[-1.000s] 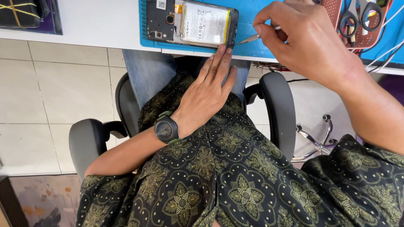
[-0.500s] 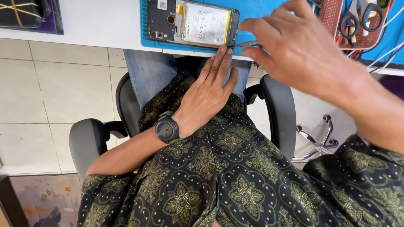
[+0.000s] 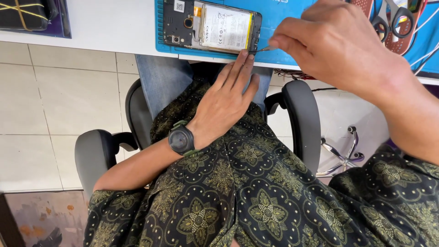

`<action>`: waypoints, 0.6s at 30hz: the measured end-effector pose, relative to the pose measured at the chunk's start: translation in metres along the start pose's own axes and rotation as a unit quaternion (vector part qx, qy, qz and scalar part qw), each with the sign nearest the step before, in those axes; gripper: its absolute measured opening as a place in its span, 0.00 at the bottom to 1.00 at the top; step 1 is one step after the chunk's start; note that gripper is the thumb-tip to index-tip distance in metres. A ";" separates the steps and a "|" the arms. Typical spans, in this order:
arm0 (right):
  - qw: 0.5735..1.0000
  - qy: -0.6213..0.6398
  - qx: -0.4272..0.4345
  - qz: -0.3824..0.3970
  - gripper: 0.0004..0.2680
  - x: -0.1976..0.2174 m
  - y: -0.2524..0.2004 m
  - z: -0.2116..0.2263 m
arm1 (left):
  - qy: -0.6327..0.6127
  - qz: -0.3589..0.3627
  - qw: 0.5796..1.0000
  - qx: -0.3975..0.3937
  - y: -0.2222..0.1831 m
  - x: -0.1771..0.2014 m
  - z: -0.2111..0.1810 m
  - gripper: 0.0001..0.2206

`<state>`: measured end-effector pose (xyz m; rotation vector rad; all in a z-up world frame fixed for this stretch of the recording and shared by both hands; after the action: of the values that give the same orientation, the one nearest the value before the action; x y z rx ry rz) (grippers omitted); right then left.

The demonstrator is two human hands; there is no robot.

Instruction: Prying a small circuit board component from a mobile phone chassis and placing it on a repair fixture

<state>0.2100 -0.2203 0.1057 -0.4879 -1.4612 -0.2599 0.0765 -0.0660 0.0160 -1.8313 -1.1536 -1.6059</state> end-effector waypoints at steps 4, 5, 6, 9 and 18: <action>0.999 0.035 -0.004 -0.016 0.14 0.000 0.000 -0.001 | -0.155 -0.116 0.976 0.098 0.007 -0.019 0.025 0.16; 0.999 0.033 -0.004 -0.018 0.14 0.004 0.000 -0.001 | -0.154 -0.117 0.976 0.097 0.013 -0.019 0.032 0.16; 0.999 0.048 0.007 -0.004 0.09 0.007 0.001 0.001 | -0.135 -0.132 0.976 0.109 0.018 -0.017 0.040 0.16; 0.998 0.058 0.014 0.028 0.05 0.014 -0.002 0.001 | -0.121 -0.137 0.976 0.115 0.028 -0.006 0.054 0.15; 0.994 0.103 0.017 -0.025 0.07 0.016 -0.005 -0.024 | -0.046 -0.199 0.975 0.092 0.056 0.002 0.080 0.06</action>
<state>0.2312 -0.2337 0.1212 -0.3844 -1.2753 -0.3157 0.1683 -0.0340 0.0105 -1.6425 -1.7391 -1.5628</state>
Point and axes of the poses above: each hand's wrist, its own y-axis towards the middle knuckle, its own x-axis out of the back of the hand, z = x × y, the point moved 5 cm from there along y, towards the middle knuckle, and after that the axes turned 3 degrees about z, right-handed, at the moved point
